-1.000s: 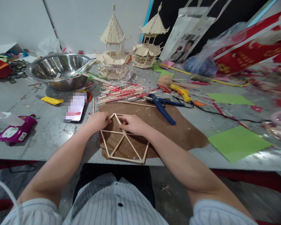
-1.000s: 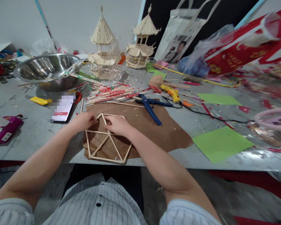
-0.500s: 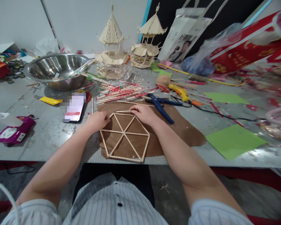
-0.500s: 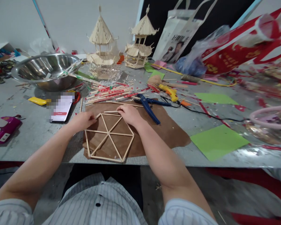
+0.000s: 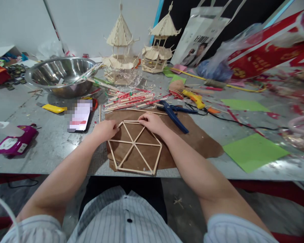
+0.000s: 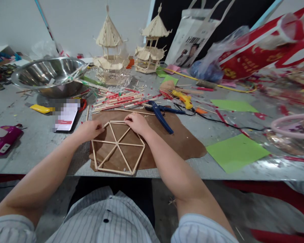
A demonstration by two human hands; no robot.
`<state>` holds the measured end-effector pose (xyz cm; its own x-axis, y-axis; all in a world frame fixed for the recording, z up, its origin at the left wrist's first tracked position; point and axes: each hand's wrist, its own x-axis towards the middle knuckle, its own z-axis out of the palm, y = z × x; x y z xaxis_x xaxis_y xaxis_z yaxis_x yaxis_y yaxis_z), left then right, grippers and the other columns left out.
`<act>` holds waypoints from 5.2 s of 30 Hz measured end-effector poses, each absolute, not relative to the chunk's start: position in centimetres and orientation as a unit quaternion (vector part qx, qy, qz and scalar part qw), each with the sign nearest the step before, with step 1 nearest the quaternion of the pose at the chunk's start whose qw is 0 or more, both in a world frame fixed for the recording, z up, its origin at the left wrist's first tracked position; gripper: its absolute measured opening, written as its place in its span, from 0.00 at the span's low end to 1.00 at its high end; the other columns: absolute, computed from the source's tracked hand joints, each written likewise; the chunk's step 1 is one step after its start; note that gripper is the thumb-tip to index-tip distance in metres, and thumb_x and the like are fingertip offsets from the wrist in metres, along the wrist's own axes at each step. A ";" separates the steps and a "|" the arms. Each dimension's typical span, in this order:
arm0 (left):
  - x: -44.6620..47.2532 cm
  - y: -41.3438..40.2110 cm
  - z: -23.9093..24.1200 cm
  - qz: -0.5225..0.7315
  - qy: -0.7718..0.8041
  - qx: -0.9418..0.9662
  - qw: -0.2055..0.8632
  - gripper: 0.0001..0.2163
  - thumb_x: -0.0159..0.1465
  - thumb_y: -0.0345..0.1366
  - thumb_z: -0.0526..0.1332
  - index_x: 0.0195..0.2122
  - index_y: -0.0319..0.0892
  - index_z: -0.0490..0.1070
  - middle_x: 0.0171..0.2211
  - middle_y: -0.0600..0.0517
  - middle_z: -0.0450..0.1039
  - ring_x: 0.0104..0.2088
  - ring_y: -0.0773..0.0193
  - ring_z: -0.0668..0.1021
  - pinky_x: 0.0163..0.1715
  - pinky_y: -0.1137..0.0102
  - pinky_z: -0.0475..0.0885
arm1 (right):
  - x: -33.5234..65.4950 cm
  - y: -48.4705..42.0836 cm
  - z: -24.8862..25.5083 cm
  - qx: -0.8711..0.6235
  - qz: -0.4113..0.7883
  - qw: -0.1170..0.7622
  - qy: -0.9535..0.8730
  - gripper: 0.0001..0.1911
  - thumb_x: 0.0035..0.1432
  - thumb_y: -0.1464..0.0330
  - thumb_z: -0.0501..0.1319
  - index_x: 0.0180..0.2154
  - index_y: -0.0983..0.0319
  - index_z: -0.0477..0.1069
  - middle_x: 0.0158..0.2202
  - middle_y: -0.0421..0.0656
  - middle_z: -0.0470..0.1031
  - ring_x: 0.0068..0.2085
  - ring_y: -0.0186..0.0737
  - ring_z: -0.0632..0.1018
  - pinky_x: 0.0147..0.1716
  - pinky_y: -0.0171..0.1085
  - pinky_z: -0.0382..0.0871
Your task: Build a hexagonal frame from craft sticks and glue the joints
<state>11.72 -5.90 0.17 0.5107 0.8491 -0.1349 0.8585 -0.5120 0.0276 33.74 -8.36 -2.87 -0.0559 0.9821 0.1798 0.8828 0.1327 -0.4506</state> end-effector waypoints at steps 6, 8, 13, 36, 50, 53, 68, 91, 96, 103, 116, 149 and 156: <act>11.8 -5.9 -0.1 -0.050 0.494 0.867 0.042 0.15 0.58 0.45 0.47 0.36 0.44 0.68 0.36 0.46 0.72 0.37 0.57 0.74 0.33 0.67 0.67 | 33.6 -8.3 -3.1 -0.622 0.117 0.231 -0.739 0.09 0.50 0.68 0.56 0.32 0.62 0.74 0.33 0.42 0.74 0.35 0.35 0.72 0.36 0.33 0.61; 11.8 -5.9 -0.1 -0.050 0.495 0.867 0.041 0.15 0.58 0.45 0.47 0.37 0.44 0.68 0.36 0.47 0.72 0.37 0.58 0.74 0.34 0.67 0.67 | 33.7 -8.3 -3.2 -0.618 0.116 0.231 -0.743 0.09 0.50 0.68 0.56 0.32 0.62 0.74 0.33 0.42 0.74 0.36 0.35 0.72 0.36 0.33 0.61; 11.8 -5.9 0.0 -0.049 0.495 0.867 0.040 0.16 0.58 0.46 0.47 0.37 0.44 0.68 0.36 0.46 0.73 0.37 0.58 0.74 0.34 0.68 0.66 | 33.8 -8.3 -3.1 -0.610 0.122 0.229 -0.749 0.09 0.50 0.69 0.56 0.33 0.62 0.74 0.34 0.43 0.74 0.36 0.36 0.72 0.37 0.33 0.61; 12.0 -5.9 -0.2 -0.042 0.492 0.869 0.031 0.18 0.59 0.46 0.44 0.37 0.43 0.69 0.36 0.45 0.72 0.37 0.56 0.74 0.33 0.66 0.67 | 34.1 -8.5 -2.8 -0.610 0.137 0.235 -0.745 0.09 0.49 0.68 0.57 0.33 0.61 0.74 0.32 0.42 0.75 0.34 0.35 0.72 0.35 0.32 0.62; 12.2 -6.1 -0.1 -0.039 0.499 0.866 0.013 0.18 0.59 0.45 0.44 0.37 0.43 0.69 0.34 0.45 0.73 0.36 0.56 0.75 0.32 0.67 0.67 | 34.3 -8.5 -2.9 -0.603 0.168 0.255 -0.737 0.09 0.46 0.71 0.58 0.32 0.61 0.74 0.30 0.40 0.75 0.32 0.34 0.73 0.33 0.31 0.62; 12.2 -6.2 -0.2 -0.039 0.498 0.866 0.010 0.18 0.59 0.46 0.44 0.37 0.43 0.69 0.34 0.45 0.73 0.36 0.56 0.75 0.32 0.66 0.68 | 34.4 -8.5 -2.8 -0.602 0.170 0.252 -0.738 0.09 0.46 0.72 0.58 0.32 0.61 0.74 0.31 0.41 0.75 0.33 0.34 0.73 0.34 0.31 0.63; 12.3 -6.3 -0.1 -0.044 0.501 0.864 0.014 0.19 0.59 0.46 0.44 0.37 0.42 0.69 0.35 0.44 0.73 0.36 0.56 0.75 0.33 0.66 0.67 | 34.6 -8.4 -2.0 -0.617 0.190 0.178 -0.743 0.16 0.49 0.77 0.52 0.38 0.63 0.74 0.38 0.43 0.74 0.39 0.34 0.72 0.40 0.31 0.62; 12.2 -6.1 -0.2 -0.044 0.496 0.867 0.005 0.17 0.59 0.45 0.44 0.35 0.43 0.69 0.34 0.46 0.73 0.36 0.57 0.75 0.32 0.67 0.67 | 35.3 -8.9 -1.3 -0.641 0.271 0.219 -0.683 0.16 0.48 0.73 0.52 0.38 0.63 0.74 0.31 0.40 0.76 0.31 0.31 0.73 0.35 0.31 0.64; 12.3 -6.1 -0.2 -0.045 0.497 0.866 0.008 0.18 0.59 0.45 0.44 0.37 0.43 0.69 0.35 0.45 0.73 0.36 0.56 0.75 0.32 0.67 0.67 | 35.2 -8.6 -1.8 -0.623 0.246 0.228 -0.707 0.13 0.47 0.70 0.56 0.37 0.63 0.74 0.34 0.41 0.76 0.34 0.33 0.74 0.35 0.31 0.64; 12.3 -6.2 -0.1 -0.041 0.504 0.863 0.012 0.17 0.59 0.45 0.45 0.37 0.42 0.69 0.35 0.44 0.73 0.37 0.56 0.74 0.33 0.67 0.67 | 34.7 -8.2 -2.6 -0.597 0.167 0.222 -0.752 0.09 0.48 0.69 0.58 0.32 0.61 0.74 0.33 0.40 0.76 0.35 0.34 0.74 0.36 0.32 0.63; 12.2 -5.8 -0.3 -0.036 0.496 0.867 0.007 0.16 0.59 0.45 0.46 0.38 0.43 0.68 0.36 0.44 0.72 0.37 0.55 0.74 0.33 0.66 0.66 | 34.3 -8.4 -2.5 -0.602 0.116 0.204 -0.763 0.10 0.51 0.69 0.56 0.34 0.62 0.74 0.35 0.43 0.75 0.37 0.36 0.73 0.38 0.34 0.62; 11.8 -4.3 -0.3 0.060 0.500 0.861 0.064 0.18 0.57 0.45 0.48 0.30 0.41 0.73 0.30 0.47 0.74 0.33 0.60 0.74 0.34 0.69 0.66 | 32.9 -9.4 -1.6 -0.651 0.136 0.304 -0.682 0.11 0.50 0.68 0.55 0.35 0.63 0.72 0.32 0.42 0.75 0.32 0.34 0.73 0.33 0.32 0.62; 11.9 -4.1 -0.1 0.075 0.515 0.847 0.113 0.15 0.52 0.44 0.54 0.31 0.40 0.73 0.30 0.49 0.74 0.32 0.63 0.74 0.33 0.71 0.66 | 31.8 -9.8 -2.1 -0.657 0.176 0.223 -0.698 0.15 0.47 0.68 0.56 0.39 0.60 0.70 0.29 0.40 0.75 0.31 0.34 0.73 0.30 0.31 0.62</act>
<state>11.91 -4.05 -0.07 0.4588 0.8885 0.0108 0.8544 -0.4445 0.2692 31.81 -9.79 -2.08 -0.0375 0.9962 0.0790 0.8392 0.0743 -0.5388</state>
